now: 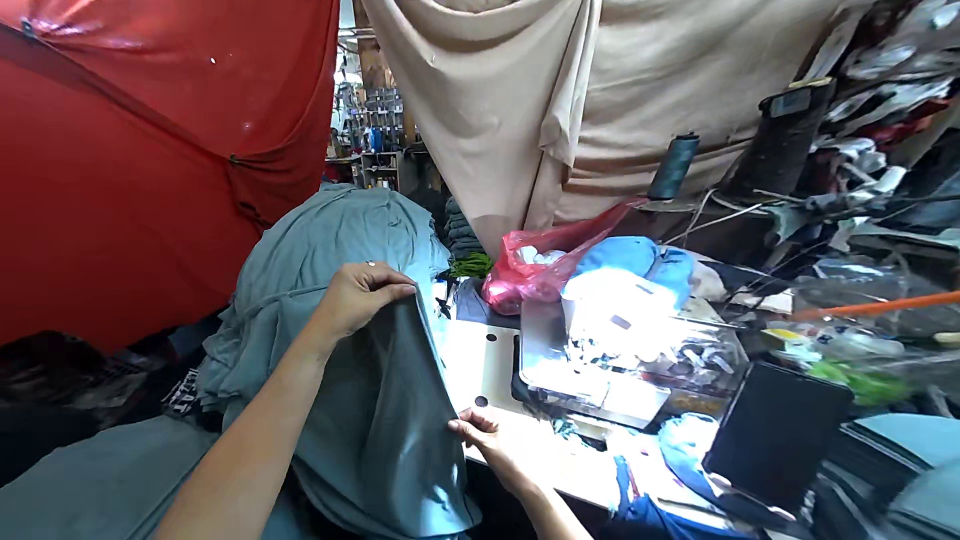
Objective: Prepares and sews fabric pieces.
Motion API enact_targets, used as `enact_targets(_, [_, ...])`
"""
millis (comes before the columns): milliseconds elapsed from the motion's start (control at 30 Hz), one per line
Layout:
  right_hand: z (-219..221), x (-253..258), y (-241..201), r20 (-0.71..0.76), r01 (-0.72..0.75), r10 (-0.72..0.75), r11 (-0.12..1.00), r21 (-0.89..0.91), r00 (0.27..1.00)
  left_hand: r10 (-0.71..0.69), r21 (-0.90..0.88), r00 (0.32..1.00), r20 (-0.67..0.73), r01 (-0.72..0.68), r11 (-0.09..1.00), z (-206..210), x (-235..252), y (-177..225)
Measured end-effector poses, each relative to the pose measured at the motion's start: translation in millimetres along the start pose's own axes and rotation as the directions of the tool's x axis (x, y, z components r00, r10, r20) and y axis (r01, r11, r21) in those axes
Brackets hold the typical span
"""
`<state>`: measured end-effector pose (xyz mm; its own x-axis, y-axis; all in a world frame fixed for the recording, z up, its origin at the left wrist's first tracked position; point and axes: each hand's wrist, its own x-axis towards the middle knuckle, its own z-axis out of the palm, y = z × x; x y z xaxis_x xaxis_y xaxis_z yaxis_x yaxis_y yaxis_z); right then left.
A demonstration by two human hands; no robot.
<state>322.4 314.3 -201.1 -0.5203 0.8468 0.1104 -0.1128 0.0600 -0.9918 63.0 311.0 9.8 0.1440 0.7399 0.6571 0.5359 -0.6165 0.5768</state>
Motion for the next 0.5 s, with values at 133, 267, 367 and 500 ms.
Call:
enact_targets(133, [-7,-5,-5,-0.049,0.073,-0.077,0.995,-0.07,0.996,-0.029,0.176,0.979,-0.202,0.065,0.982,15,-7,-6])
enact_targets(267, [-23,-22,-19,-0.106,0.169,-0.191,0.966,-0.195,0.976,0.056,0.157,0.925,-0.375,0.004,0.988,67,14,-26])
enact_targets(367, [-46,-43,-30,-0.168,0.238,-0.266,0.956,-0.169,0.949,0.099,-0.056,0.915,-0.391,-0.131,0.99,128,56,-47])
enact_targets(500, [-77,-76,-38,-0.35,0.198,-0.207,0.978,-0.062,0.914,0.106,-0.205,0.943,-0.315,-0.177,0.963,225,96,-50])
